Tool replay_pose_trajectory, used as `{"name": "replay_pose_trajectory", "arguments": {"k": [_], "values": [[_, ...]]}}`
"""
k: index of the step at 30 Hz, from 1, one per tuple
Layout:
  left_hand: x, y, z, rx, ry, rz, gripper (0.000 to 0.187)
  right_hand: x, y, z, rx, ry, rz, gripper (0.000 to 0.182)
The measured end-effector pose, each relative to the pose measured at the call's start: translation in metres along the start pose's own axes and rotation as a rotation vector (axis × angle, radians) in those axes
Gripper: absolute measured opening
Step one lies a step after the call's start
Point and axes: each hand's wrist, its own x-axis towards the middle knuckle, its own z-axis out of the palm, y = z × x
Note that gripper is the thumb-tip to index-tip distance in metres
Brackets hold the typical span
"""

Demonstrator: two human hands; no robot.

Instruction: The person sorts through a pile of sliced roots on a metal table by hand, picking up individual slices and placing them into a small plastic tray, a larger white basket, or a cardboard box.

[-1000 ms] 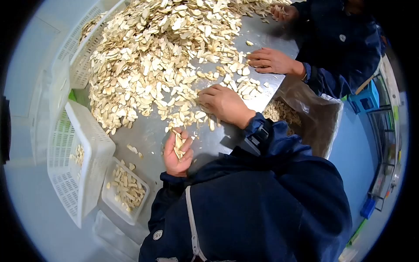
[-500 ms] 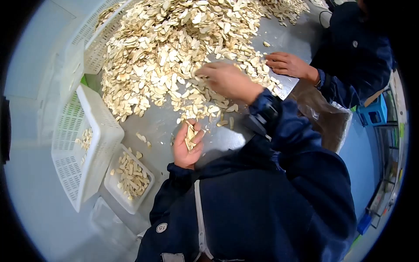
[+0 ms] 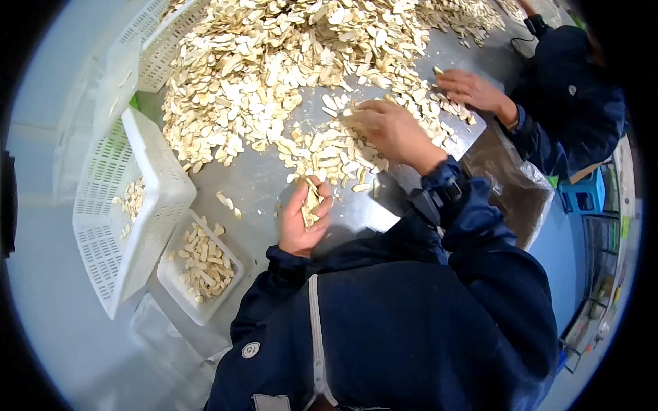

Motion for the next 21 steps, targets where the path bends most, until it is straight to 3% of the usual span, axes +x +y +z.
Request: {"name": "replay_pose_trajectory", "arguments": {"k": [4,7,16,21], "values": [[0.001,0.0,0.007,-0.007,0.038,-0.008,0.025,-0.029,-0.001,-0.021,-0.002,-0.088,0.052,0.027],[0.001,0.0,0.006,-0.01,0.03,-0.005,0.025,-0.02,0.0,-0.013,-0.069,-0.013,0.081,0.024],[-0.002,0.001,0.003,-0.004,-0.006,0.011,0.027,0.024,-0.027,0.051,-0.156,0.079,-0.09,0.017],[-0.002,0.0,0.006,-0.02,0.051,0.008,0.024,-0.007,-0.029,0.02,-0.037,0.001,0.087,0.016]]}}
